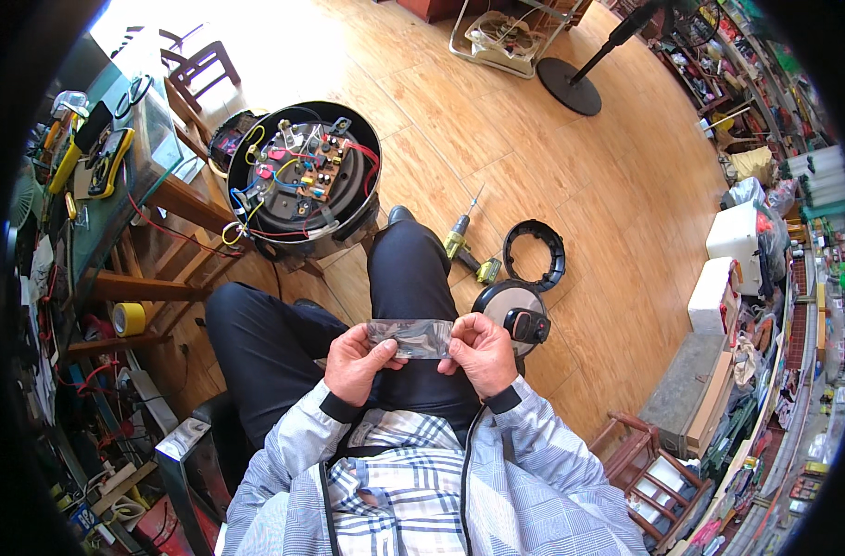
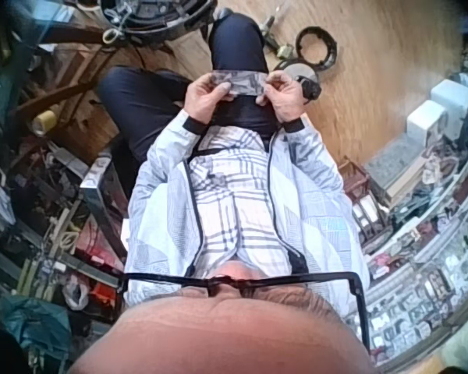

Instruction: The person sits on the floor and handles a small electronic component, then connects wires to a circular device containing a circuit board. They manipulate wires and connectors by hand, occasionally reaching for items on a nearby table.

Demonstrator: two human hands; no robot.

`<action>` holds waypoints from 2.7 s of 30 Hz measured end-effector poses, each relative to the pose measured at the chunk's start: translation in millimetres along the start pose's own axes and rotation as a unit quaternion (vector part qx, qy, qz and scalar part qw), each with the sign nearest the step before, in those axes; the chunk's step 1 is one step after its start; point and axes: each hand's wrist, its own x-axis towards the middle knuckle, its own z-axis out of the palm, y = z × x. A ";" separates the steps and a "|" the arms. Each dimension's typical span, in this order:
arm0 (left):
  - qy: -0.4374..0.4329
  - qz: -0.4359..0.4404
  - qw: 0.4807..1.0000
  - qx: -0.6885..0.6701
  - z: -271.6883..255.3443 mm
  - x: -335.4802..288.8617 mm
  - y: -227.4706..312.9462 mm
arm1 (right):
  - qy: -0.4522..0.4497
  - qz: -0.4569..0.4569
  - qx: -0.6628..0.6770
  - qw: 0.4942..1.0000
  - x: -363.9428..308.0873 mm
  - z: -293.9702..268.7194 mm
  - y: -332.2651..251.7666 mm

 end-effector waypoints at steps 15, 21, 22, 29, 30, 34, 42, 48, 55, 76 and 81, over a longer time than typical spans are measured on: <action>0.013 0.033 0.999 -0.004 -0.9 -1.7 -9.0 | -0.001 0.083 0.011 0.996 0.0 -5.3 -2.5; 0.018 0.032 0.999 0.017 -1.9 -3.0 -9.9 | -0.035 0.065 -0.041 0.996 -0.4 -4.4 -8.9; 0.020 0.031 0.999 0.020 -1.9 -3.0 -9.3 | -0.043 0.068 -0.056 0.995 -0.5 -5.1 -12.2; 0.010 0.013 1.000 0.000 -1.8 -4.0 -4.3 | -0.065 0.124 -0.057 0.989 -2.1 -10.8 -24.9; 0.003 0.016 1.000 -0.002 -1.7 -4.0 -4.3 | -0.079 0.126 -0.042 0.988 -0.8 -10.2 -23.2; -0.009 0.021 1.000 0.001 -1.6 -3.9 -6.4 | -0.068 0.161 0.044 0.984 0.0 -6.6 -21.1; -0.007 0.025 0.999 0.029 -3.4 -2.1 -13.4 | -0.061 0.167 -0.018 0.984 -1.2 -0.7 -22.6; 0.003 0.016 0.999 0.028 -0.2 -3.3 -12.1 | -0.036 0.101 -0.014 0.994 -2.2 3.3 -11.8; 0.005 0.011 0.999 0.033 -0.3 -3.2 -11.2 | -0.080 0.120 -0.006 0.990 -4.9 -1.4 -16.6; -0.023 0.025 0.999 0.018 -15.5 -1.9 -7.7 | -0.087 0.088 -0.131 0.984 -2.8 -6.4 -17.1; -0.031 0.025 0.999 0.007 -13.9 -2.0 -9.1 | -0.066 0.107 -0.080 0.989 -2.2 -9.8 -10.6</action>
